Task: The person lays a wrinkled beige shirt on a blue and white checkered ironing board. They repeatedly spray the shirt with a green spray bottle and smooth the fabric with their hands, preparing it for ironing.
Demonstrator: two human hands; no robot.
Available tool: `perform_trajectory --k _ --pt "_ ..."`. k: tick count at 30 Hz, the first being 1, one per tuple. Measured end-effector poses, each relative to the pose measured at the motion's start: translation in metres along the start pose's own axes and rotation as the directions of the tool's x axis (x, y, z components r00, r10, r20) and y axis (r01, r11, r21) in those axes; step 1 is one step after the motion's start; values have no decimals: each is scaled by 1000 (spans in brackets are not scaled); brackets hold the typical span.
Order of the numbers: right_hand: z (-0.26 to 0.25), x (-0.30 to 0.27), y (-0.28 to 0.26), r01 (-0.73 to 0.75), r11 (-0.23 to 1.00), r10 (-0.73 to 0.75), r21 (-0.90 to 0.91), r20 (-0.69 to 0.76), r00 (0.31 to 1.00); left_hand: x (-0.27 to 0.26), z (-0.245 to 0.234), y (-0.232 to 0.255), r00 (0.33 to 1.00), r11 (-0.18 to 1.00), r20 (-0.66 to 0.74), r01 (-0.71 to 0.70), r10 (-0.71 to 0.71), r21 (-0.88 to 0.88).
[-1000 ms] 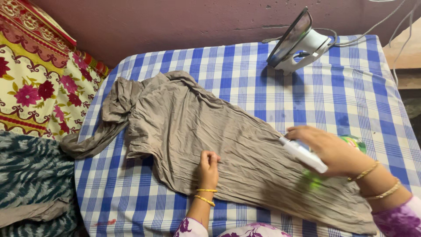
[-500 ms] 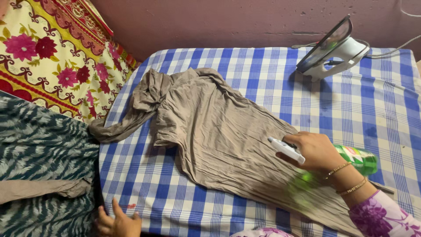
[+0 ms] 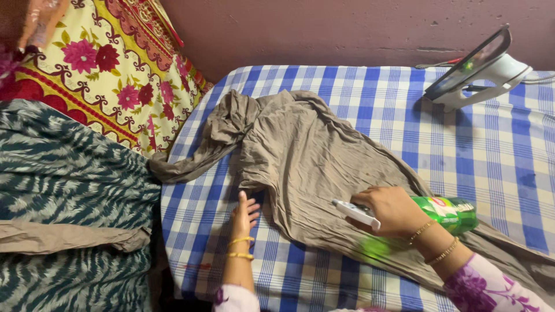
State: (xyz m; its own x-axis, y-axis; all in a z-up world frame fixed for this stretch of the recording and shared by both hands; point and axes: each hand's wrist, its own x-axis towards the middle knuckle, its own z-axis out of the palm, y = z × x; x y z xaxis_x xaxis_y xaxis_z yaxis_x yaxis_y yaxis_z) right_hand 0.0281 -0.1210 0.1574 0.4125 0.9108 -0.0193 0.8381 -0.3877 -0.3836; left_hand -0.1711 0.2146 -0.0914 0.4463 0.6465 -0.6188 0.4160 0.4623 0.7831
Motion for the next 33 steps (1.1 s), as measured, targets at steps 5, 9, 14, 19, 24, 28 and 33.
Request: perform_trajectory --k 5,9,14,19,24,28,33 --pt "-26 -2 -18 -17 995 15 96 27 1000 48 42 34 987 933 -37 135 -156 -334" --pt "-35 5 -33 -14 992 17 121 -21 1000 44 9 33 693 653 -345 -718 633 -242" --pt "-28 30 -44 -121 986 125 113 -29 992 -1 -78 -11 672 590 -362 -740 646 -322" --pt "-4 75 -57 -261 965 260 -5 88 962 -47 -123 -54 785 892 -573 -408 234 -194" --pt "8 81 -72 -247 966 255 -74 144 956 -49 -126 -30 775 905 -485 -414 405 94" --pt "10 62 -79 -14 999 17 46 -76 997 -55 -97 29 503 566 -281 -613 817 551" --pt "18 53 -95 -166 982 187 -91 313 931 -65 -6 79 486 268 129 -662 865 700"
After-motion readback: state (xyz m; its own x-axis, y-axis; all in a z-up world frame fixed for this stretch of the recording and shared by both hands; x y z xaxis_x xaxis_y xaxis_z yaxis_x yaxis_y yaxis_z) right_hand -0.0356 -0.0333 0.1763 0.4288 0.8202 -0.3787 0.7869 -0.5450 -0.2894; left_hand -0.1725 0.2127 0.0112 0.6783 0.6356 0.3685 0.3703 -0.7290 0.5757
